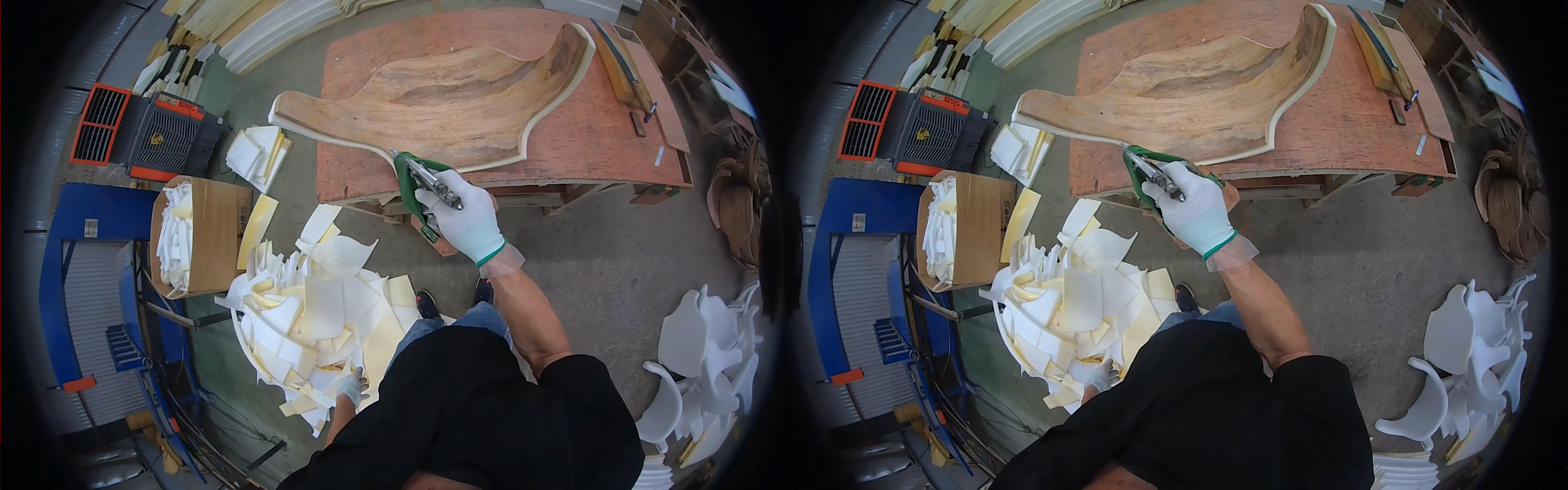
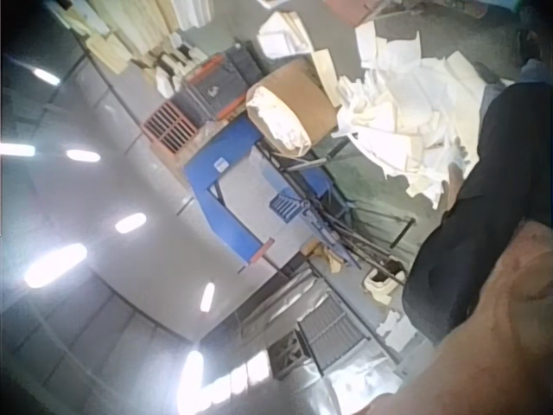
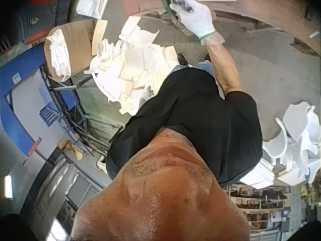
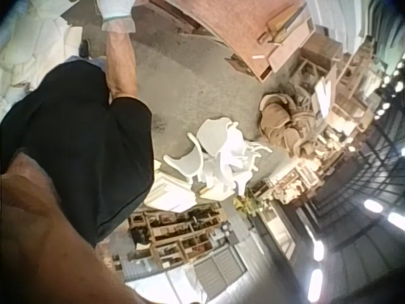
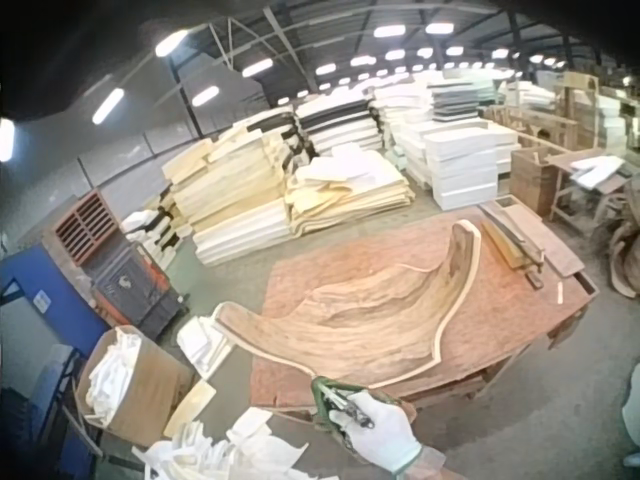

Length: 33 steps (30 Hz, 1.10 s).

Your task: Apply adhesive and attach foam padding to a curved wooden furniture shell using a utility knife and a spray gun.

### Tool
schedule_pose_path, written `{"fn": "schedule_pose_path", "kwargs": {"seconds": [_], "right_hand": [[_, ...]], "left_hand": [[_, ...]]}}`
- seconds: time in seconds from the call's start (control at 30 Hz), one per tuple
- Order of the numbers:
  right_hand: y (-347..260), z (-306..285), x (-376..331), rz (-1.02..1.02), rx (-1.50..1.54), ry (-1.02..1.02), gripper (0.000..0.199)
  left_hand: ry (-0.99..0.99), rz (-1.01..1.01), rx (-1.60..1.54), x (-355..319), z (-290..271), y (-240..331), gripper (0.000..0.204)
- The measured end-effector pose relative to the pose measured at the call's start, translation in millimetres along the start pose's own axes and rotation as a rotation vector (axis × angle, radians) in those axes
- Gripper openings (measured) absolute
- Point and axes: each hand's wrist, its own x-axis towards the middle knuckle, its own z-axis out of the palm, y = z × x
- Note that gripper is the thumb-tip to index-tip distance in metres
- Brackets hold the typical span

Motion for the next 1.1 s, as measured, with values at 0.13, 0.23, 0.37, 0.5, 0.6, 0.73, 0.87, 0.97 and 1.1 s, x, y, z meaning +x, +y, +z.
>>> {"fn": "schedule_pose_path", "kwargs": {"seconds": [0.13, 0.23, 0.37, 0.5, 0.6, 0.73, 0.87, 0.97, 1.1], "right_hand": [[3.3, 0.2, -1.1, -0.04, -0.018, 0.01, 0.027], [-9.0, 0.6, -0.8, -0.123, 0.051, 0.004, 0.028], [-21.7, 4.1, -1.2, -0.264, 0.107, -0.025, 0.03], [-28.7, -0.4, -9.3, -0.206, 0.099, -0.083, 0.03], [-14.7, -2.0, -17.7, -0.236, 0.084, -0.057, 0.03], [-2.8, -6.3, -28.7, -0.058, 0.121, -0.018, 0.025], [8.2, -10.3, -33.4, -0.058, -0.051, 0.011, 0.025], [-7.3, -13.1, -30.9, -0.026, 0.002, -0.023, 0.027], [-20.9, -8.7, -21.5, -0.176, 0.11, -0.045, 0.026]], "left_hand": [[-0.013, 0.007, 0.001, -2.0, 2.6, 2.2, 0.067], [-0.018, -0.003, 0.006, -3.7, 5.4, 6.7, 0.067], [-0.039, -0.002, 0.018, 5.7, 5.3, 6.1, 0.066], [-0.042, 0.003, 0.003, 10.6, 6.5, 4.1, 0.066], [-0.039, 0.001, 0.026, 11.9, 8.3, 4.8, 0.066], [-0.033, -0.019, 0.016, 14.2, 6.4, 2.9, 0.066], [-0.031, 0.008, 0.028, 13.9, 3.9, 2.6, 0.064], [-0.026, 0.004, 0.019, 13.6, 2.5, 6.8, 0.063], [-0.027, 0.04, 0.033, 9.1, 6.2, 19.8, 0.062]]}}
